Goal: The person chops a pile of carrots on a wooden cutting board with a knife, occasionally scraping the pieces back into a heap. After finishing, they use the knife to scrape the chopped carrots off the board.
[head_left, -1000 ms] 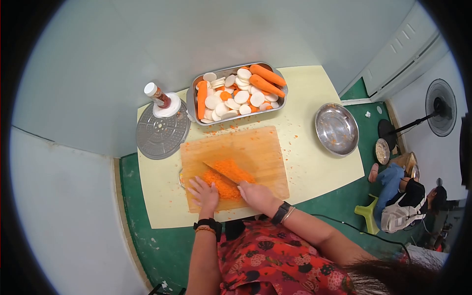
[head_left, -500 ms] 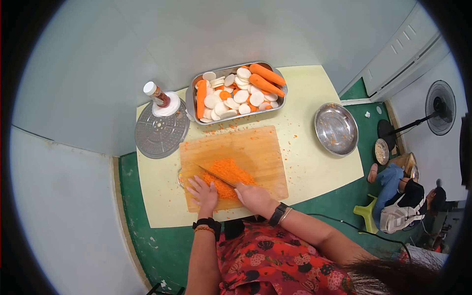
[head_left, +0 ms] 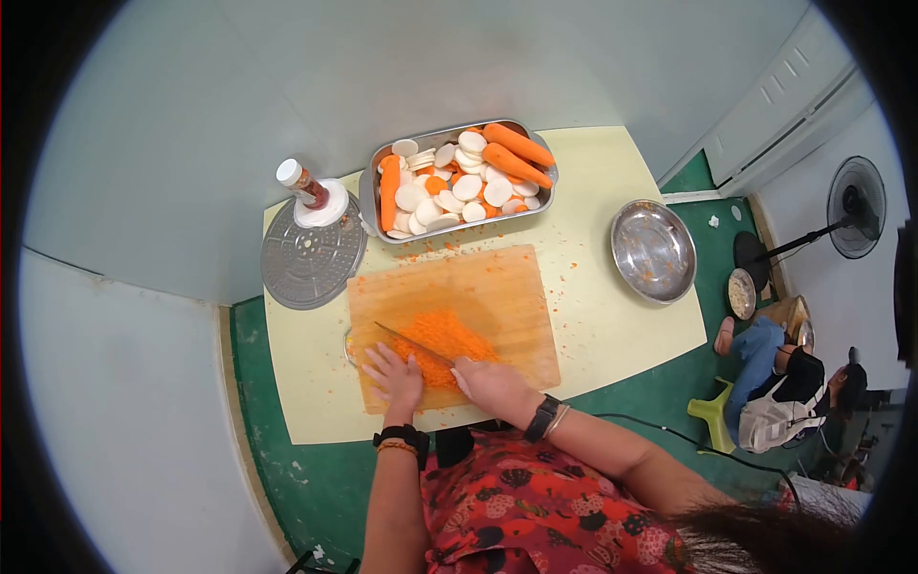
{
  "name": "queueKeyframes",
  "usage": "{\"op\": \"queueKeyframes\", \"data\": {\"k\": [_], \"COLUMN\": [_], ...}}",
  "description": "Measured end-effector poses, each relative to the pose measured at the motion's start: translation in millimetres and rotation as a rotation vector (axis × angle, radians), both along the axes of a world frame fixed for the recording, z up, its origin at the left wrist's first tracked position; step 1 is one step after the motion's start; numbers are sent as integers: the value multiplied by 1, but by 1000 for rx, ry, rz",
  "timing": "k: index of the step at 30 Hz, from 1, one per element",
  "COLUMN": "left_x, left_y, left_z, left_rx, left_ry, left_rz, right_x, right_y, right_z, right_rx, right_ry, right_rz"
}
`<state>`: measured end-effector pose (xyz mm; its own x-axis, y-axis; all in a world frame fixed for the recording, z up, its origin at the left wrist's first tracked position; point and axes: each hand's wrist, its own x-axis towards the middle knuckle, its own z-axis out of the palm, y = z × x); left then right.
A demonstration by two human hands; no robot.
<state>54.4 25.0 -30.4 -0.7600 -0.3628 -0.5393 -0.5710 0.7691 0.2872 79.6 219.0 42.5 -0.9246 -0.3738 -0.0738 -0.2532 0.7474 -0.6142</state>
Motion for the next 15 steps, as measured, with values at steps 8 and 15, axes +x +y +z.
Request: {"op": "queueKeyframes", "data": {"k": [8, 15], "left_x": [1, 0], "left_y": [-3, -2], "left_z": [-1, 7], "left_rx": [1, 4], "left_ry": [0, -24], "left_rz": [-6, 0], "right_x": [-1, -2], "right_y": [-1, -3], "right_z": [2, -10], "right_rx": [-10, -21], "right_ry": [-22, -74], "right_rz": [-22, -25]}}
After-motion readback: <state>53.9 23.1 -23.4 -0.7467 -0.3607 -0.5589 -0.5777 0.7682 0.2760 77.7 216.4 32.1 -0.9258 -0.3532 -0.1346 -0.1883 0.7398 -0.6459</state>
